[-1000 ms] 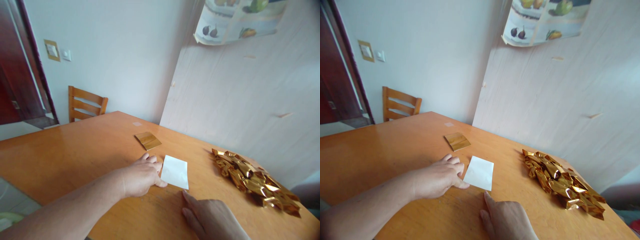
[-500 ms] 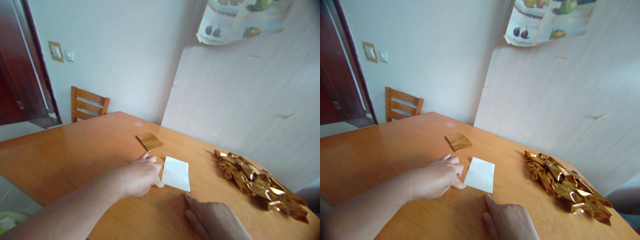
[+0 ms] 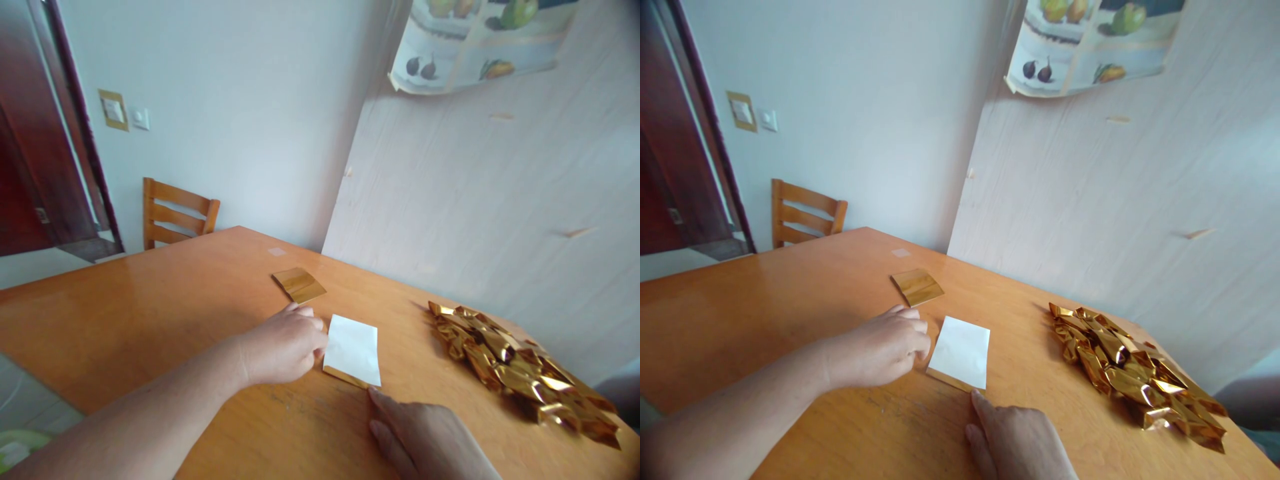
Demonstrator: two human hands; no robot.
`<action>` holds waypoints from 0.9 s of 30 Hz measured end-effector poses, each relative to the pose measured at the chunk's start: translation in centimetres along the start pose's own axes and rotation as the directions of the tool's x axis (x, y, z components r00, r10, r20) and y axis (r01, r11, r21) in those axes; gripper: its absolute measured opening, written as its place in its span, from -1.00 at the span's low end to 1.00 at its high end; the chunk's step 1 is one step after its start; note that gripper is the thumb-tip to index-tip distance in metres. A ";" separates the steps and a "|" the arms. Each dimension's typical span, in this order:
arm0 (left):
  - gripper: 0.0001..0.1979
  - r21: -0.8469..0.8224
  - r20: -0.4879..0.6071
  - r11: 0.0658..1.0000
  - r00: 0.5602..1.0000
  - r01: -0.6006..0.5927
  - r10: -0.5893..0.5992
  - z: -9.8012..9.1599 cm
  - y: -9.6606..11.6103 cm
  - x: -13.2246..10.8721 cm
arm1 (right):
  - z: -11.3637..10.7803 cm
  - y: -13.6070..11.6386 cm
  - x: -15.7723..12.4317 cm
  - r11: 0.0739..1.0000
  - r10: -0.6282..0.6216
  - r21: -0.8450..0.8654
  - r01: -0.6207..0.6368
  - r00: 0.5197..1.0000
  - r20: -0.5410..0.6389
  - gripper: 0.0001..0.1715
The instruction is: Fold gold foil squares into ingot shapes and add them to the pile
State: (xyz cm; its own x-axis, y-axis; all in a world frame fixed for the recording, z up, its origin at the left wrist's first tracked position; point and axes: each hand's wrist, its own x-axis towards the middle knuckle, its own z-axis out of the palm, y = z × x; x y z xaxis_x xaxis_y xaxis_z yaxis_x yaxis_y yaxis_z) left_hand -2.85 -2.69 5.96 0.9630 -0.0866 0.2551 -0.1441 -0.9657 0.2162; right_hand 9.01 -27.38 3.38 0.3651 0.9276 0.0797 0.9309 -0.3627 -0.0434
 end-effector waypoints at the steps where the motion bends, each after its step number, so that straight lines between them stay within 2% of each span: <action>1: -0.80 -0.019 -0.009 1.000 1.000 -0.013 0.013 0.3 0.1 0.2 | 0.0 0.0 0.0 1.000 0.003 0.010 -0.003 1.000 -0.010 -0.69; 6: -0.80 -0.064 0.005 0.995 0.997 -0.083 0.083 1.7 0.7 0.6 | 0.7 0.4 0.5 1.000 0.003 0.023 -0.002 0.999 -0.049 -0.70; 10: -0.74 -0.073 0.044 0.994 0.996 -0.076 0.079 2.5 0.6 0.8 | 1.5 0.9 1.0 0.998 0.004 0.056 -0.001 0.999 -0.046 -0.65; 16: -0.83 -0.133 0.020 0.989 0.997 -0.066 0.070 3.4 0.0 1.3 | 2.6 1.8 1.4 0.998 0.035 0.059 -0.030 0.996 -0.083 -0.67; 19: -0.84 -0.146 0.004 0.988 0.998 -0.054 0.056 3.6 -0.2 1.5 | 2.4 1.8 1.5 1.000 0.025 -0.001 -0.026 0.983 -0.184 -0.74; 22: -0.86 -0.160 -0.016 0.985 0.998 -0.062 0.060 3.6 -0.2 1.6 | 1.9 1.5 1.7 0.999 -0.012 -0.047 -0.001 0.962 -0.273 -0.65; 23: -0.86 -0.164 -0.023 0.984 0.998 -0.066 0.064 3.6 -0.1 1.6 | 1.7 1.4 1.7 0.999 -0.018 -0.042 0.007 0.959 -0.284 -0.64; 27: -0.85 -0.170 -0.029 0.984 0.998 -0.062 0.058 3.3 0.2 1.6 | 1.2 1.1 1.9 1.000 0.010 0.014 -0.006 0.959 -0.285 -0.80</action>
State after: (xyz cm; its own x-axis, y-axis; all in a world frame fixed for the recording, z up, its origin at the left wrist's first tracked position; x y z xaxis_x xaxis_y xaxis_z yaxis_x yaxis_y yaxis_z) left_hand -0.58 -3.87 3.28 0.9461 -0.1350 0.2943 -0.2399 -0.9028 0.3569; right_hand 10.67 -25.88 2.25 0.3624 0.8599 0.3595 0.9284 -0.3671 -0.0578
